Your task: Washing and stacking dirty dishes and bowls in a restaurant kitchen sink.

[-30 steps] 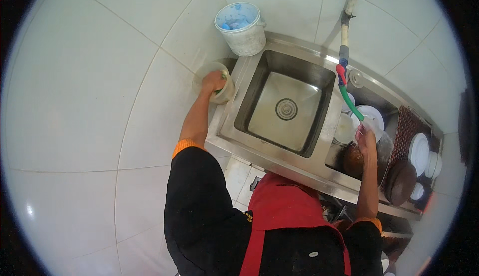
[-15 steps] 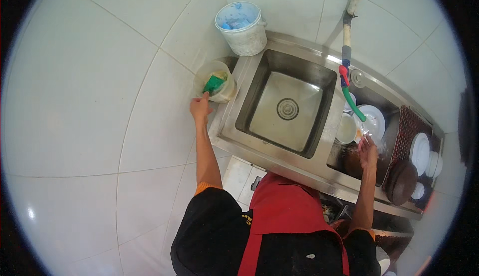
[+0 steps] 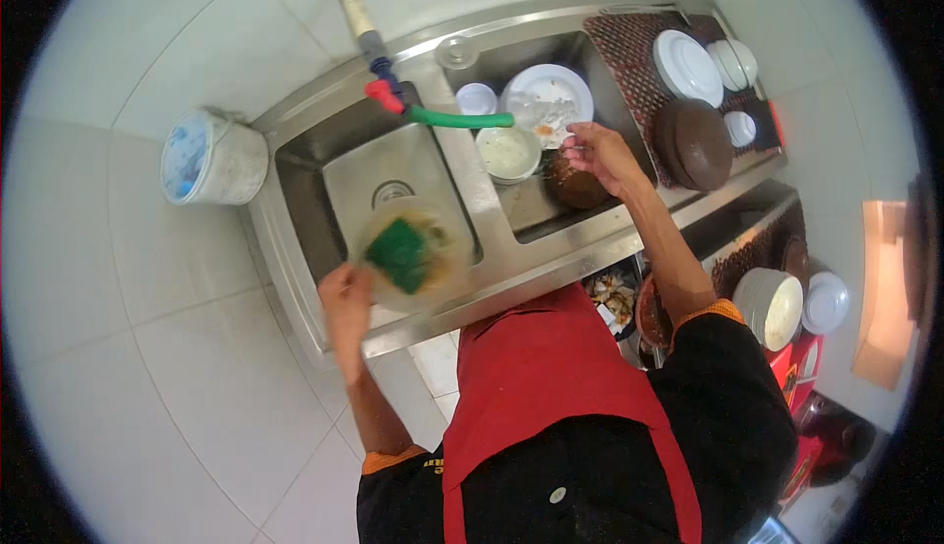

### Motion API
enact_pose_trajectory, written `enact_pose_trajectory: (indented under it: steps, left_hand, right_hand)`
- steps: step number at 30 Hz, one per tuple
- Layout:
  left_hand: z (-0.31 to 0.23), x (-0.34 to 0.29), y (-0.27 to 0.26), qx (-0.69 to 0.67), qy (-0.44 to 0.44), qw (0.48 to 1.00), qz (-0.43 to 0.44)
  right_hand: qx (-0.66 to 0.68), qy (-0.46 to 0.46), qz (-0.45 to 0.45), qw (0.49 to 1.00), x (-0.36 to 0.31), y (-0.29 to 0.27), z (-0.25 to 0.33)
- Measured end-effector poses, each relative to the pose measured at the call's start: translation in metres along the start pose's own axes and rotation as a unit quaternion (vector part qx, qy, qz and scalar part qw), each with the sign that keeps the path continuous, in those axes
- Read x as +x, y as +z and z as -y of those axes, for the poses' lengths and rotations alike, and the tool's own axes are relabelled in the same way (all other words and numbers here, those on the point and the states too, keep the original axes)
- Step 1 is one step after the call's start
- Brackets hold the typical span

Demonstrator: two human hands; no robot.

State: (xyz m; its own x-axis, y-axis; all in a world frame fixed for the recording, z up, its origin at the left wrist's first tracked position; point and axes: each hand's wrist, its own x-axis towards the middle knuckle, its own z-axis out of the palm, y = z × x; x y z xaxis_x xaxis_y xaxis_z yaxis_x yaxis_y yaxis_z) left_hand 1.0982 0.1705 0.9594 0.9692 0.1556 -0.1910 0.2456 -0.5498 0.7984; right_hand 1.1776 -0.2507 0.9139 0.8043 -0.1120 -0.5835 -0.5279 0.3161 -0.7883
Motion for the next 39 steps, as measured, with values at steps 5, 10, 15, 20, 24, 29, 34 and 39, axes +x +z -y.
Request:
enact_pose_trajectory:
  steps: [5, 10, 15, 20, 24, 29, 34, 39]
  left_hand:
    - [-0.059, 0.020, 0.157, -0.031, 0.173, 0.973, 0.150]
    - [-0.081, 0.074, 0.290, -0.209, -0.023, 0.955, 0.211]
    - [-0.083, 0.129, 0.359, -0.144, 0.030, 0.982, 0.118]
    - [-0.071, 0.160, 0.376, 0.055, 0.231, 0.967, 0.088]
    - [-0.054, 0.163, 0.393, 0.084, 0.260, 0.961, 0.041]
    - [-0.037, 0.153, 0.411, -0.044, 0.101, 0.984, 0.142]
    - [-0.048, 0.131, 0.400, -0.238, -0.097, 0.952, 0.167]
    - [-0.073, 0.124, 0.388, -0.207, -0.123, 0.955, 0.173]
  right_hand:
    - [-0.066, -0.104, -0.009, 0.992, -0.046, -0.034, 0.056]
    - [-0.194, -0.162, 0.034, 0.967, -0.002, -0.059, 0.033]
    - [-0.603, -0.362, 0.062, 0.708, 0.092, -0.065, -0.021]
    - [-0.687, -0.164, 0.010, 0.708, 0.188, -0.071, -0.048]
    - [-0.612, -0.180, 0.125, 0.760, 0.221, -0.082, -0.062]
    - [-0.608, -0.211, 0.094, 0.760, 0.170, -0.096, -0.033]
    - [-0.665, -0.214, 0.138, 0.702, 0.109, -0.101, 0.007]
    - [-0.482, -0.235, 0.030, 0.844, 0.091, -0.093, 0.005]
